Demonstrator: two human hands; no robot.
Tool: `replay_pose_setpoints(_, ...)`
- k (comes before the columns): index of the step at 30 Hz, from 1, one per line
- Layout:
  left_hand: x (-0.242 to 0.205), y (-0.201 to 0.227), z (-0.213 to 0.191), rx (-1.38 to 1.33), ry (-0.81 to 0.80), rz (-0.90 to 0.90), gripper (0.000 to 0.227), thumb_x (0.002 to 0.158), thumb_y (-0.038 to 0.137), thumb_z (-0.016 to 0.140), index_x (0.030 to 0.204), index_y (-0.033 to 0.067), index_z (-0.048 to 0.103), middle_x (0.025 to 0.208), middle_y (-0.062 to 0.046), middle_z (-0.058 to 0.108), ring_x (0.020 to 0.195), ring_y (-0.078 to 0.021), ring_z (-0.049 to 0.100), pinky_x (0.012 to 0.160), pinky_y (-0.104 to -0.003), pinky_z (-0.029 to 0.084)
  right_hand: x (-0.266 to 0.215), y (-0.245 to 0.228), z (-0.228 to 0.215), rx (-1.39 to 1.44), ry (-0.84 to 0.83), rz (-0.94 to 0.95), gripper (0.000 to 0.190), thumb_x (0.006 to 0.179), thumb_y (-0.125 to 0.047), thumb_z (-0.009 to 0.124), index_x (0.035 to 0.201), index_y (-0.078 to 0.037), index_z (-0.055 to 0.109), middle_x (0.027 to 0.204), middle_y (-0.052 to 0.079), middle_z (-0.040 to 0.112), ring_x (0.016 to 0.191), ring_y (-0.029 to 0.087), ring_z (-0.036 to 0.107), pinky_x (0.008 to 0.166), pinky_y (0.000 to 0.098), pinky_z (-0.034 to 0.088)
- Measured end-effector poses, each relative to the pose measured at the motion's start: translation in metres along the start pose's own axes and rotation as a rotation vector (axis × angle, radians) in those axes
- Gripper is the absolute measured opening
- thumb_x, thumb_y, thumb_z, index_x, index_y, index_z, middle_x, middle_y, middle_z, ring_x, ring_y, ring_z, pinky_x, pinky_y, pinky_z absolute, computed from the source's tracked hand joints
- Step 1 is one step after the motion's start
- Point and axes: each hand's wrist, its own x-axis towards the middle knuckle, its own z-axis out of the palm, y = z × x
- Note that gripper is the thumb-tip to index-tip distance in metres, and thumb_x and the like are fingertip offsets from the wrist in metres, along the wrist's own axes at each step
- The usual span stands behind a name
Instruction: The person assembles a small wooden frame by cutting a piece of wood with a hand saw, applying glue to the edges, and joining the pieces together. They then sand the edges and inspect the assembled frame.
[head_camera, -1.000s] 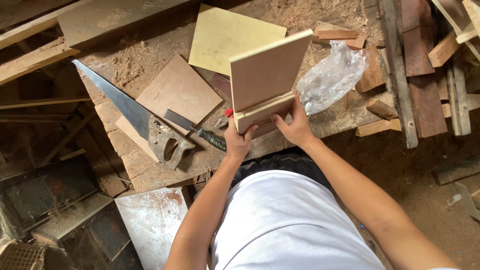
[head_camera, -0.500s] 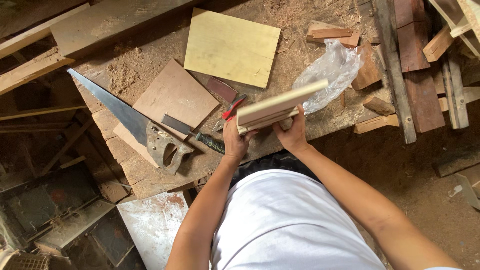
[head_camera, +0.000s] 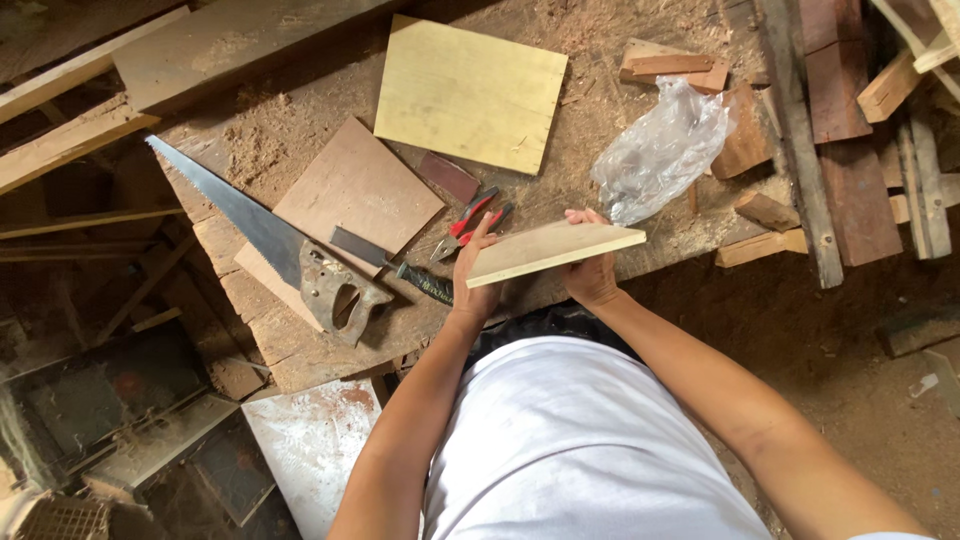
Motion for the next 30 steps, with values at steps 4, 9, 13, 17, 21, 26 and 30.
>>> replay_pose_setpoints(4,0.001,0.001,0.0,0.056,-0.001,0.091,0.031,0.084,0.009,0.077,0.11,0.0036,0.061,0.146,-0.022,0.058,0.111,-0.033,0.07,0.092,-0.04,0.057,-0.007,0.004,0.001,-0.071,-0.02,0.014,0.068,0.084,0.001,0.073,0.141,-0.005,0.037,0.129,0.014,0.057,0.122,0.035,0.063,0.117,0.05,0.043)
replay_pose_setpoints(9,0.0,-0.004,-0.003,0.177,0.023,0.248,0.035,0.086,0.013,0.078,0.113,0.0023,0.058,0.138,-0.021,0.062,0.109,-0.0335,0.069,0.092,-0.041,0.058,-0.008,0.004,0.002,0.06,0.009,-0.004,0.078,0.085,0.002,0.076,0.147,0.002,0.03,0.132,0.017,0.054,0.124,0.037,0.06,0.116,0.0495,0.044)
replay_pose_setpoints(13,-0.002,-0.008,-0.004,0.166,0.03,0.28,0.036,0.083,0.01,0.078,0.113,0.0046,0.059,0.125,-0.018,0.067,0.106,-0.0363,0.067,0.089,-0.042,0.056,-0.006,0.004,-0.001,0.176,0.015,-0.016,0.082,0.086,0.005,0.076,0.151,0.003,0.026,0.135,0.017,0.054,0.129,0.036,0.06,0.115,0.0449,0.048)
replay_pose_setpoints(17,-0.005,-0.013,0.0,0.126,0.029,0.218,0.037,0.081,0.008,0.077,0.113,0.0059,0.059,0.117,-0.013,0.069,0.104,-0.0353,0.067,0.09,-0.043,0.055,-0.009,0.004,-0.004,0.103,-0.035,0.006,0.084,0.08,0.001,0.08,0.147,0.0,0.03,0.13,0.019,0.053,0.125,0.037,0.059,0.111,0.0451,0.047)
replay_pose_setpoints(21,-0.008,-0.015,0.002,0.07,0.022,0.146,0.036,0.083,0.008,0.078,0.113,0.0055,0.059,0.115,-0.012,0.07,0.103,-0.0358,0.068,0.089,-0.042,0.055,-0.012,0.009,-0.001,0.12,-0.024,-0.033,0.084,0.084,0.0,0.078,0.15,0.004,0.025,0.131,0.02,0.052,0.127,0.036,0.057,0.113,0.0466,0.047)
replay_pose_setpoints(26,0.005,-0.012,-0.005,0.05,-0.183,-0.042,0.039,0.088,0.013,0.077,0.123,0.0091,0.06,0.116,-0.013,0.071,0.104,-0.0313,0.072,0.09,-0.039,0.06,0.012,0.01,-0.004,0.083,-0.228,0.108,0.072,0.098,-0.009,0.076,0.152,0.0,0.029,0.138,0.019,0.051,0.129,0.034,0.055,0.115,0.0406,0.049)
replay_pose_setpoints(30,0.027,-0.004,-0.011,-0.113,-0.336,-0.24,0.067,0.085,0.027,0.083,0.136,0.0033,0.048,0.117,-0.018,0.072,0.108,-0.0308,0.071,0.093,-0.042,0.057,0.054,0.002,-0.027,0.161,-0.324,0.375,0.072,0.093,-0.02,0.074,0.149,0.001,0.035,0.136,0.025,0.058,0.126,0.035,0.059,0.106,0.044,0.049)
